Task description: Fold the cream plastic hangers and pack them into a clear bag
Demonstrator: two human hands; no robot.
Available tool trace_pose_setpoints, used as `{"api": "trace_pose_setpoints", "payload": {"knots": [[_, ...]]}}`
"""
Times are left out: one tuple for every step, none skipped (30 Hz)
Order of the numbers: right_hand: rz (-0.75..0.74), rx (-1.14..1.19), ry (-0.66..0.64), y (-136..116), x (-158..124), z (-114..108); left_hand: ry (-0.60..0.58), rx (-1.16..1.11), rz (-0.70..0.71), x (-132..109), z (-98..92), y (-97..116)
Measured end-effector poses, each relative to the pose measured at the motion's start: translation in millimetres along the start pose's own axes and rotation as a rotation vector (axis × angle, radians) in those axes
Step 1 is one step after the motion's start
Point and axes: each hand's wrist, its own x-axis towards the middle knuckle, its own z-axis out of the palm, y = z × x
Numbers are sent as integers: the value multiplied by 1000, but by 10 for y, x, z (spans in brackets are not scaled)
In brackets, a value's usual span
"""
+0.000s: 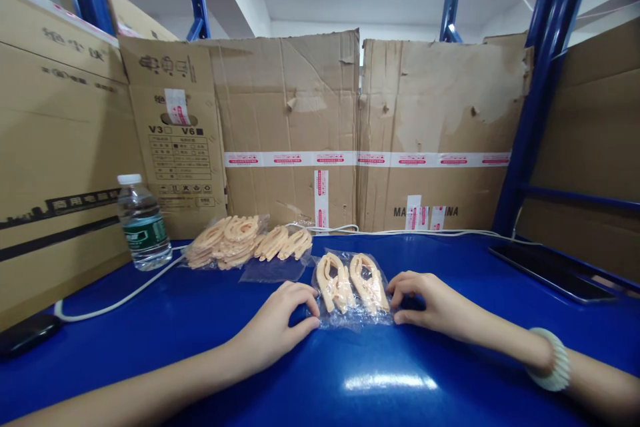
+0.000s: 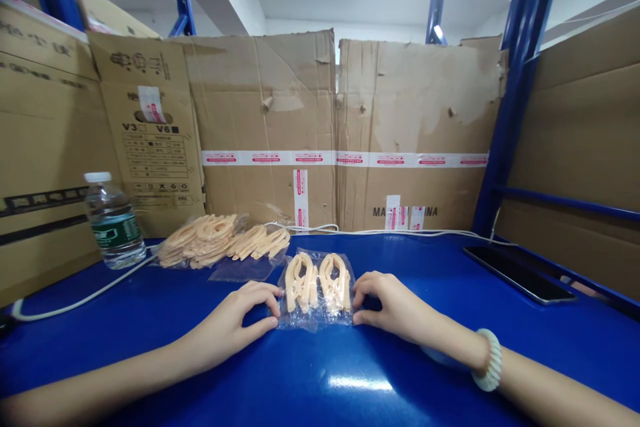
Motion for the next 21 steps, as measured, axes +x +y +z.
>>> {"api": "trace_pose_setpoints", "payload": {"knots": [[-1, 11, 6, 1, 3, 8, 1, -21, 2, 16, 5, -1], [2, 21, 11, 3, 6, 16, -1, -42, -2, 33, 8, -2], [7, 32, 13, 6, 7, 23, -5, -61, -12, 48, 8, -2], [15, 46, 14, 9, 8, 29, -9, -75, -26, 62, 6, 0], [19, 62, 13, 11, 7, 34, -13, -83, -40, 71, 1, 4], [19, 77, 9, 11, 4, 39, -16, -87, -49, 76, -5, 10], [13, 90, 3, 6, 1, 43, -19, -92, -54, 74, -13, 17], [2, 102, -5, -4, -2, 47, -23, -99, -55, 67, -23, 24], [-11, 114, -12, -21, -4, 51, -28, -108, -57, 52, -36, 30], [-26, 124, -20, -45, -4, 55, -35, -115, -64, 32, -52, 33], [-39, 131, -31, -75, 0, 60, -48, -120, -75, 5, -73, 31], [-52, 136, -42, -112, 10, 66, -65, -122, -89, -28, -99, 23], [-67, 140, -53, -152, 26, 75, -85, -121, -104, -66, -131, 9], [-83, 145, -62, -196, 50, 89, -105, -121, -120, -110, -170, -10], [-101, 146, -73, -242, 80, 109, -126, -128, -138, -158, -215, -35], [-124, 145, -81, -289, 118, 135, -143, -142, -158, -210, -264, -63], [-152, 146, -89, -337, 161, 169, -156, -162, -180, -265, -318, -95], [-183, 146, -97, -384, 209, 209, -166, -184, -206, -322, -375, -128], [-214, 143, -107, -430, 262, 254, -174, -201, -236, -378, -432, -164], [-246, 141, -117, -475, 319, 303, -178, -206, -265, -433, -490, -202], [-277, 142, -126, -519, 382, 353, -177, -203, -294, -484, -546, -242]]}}
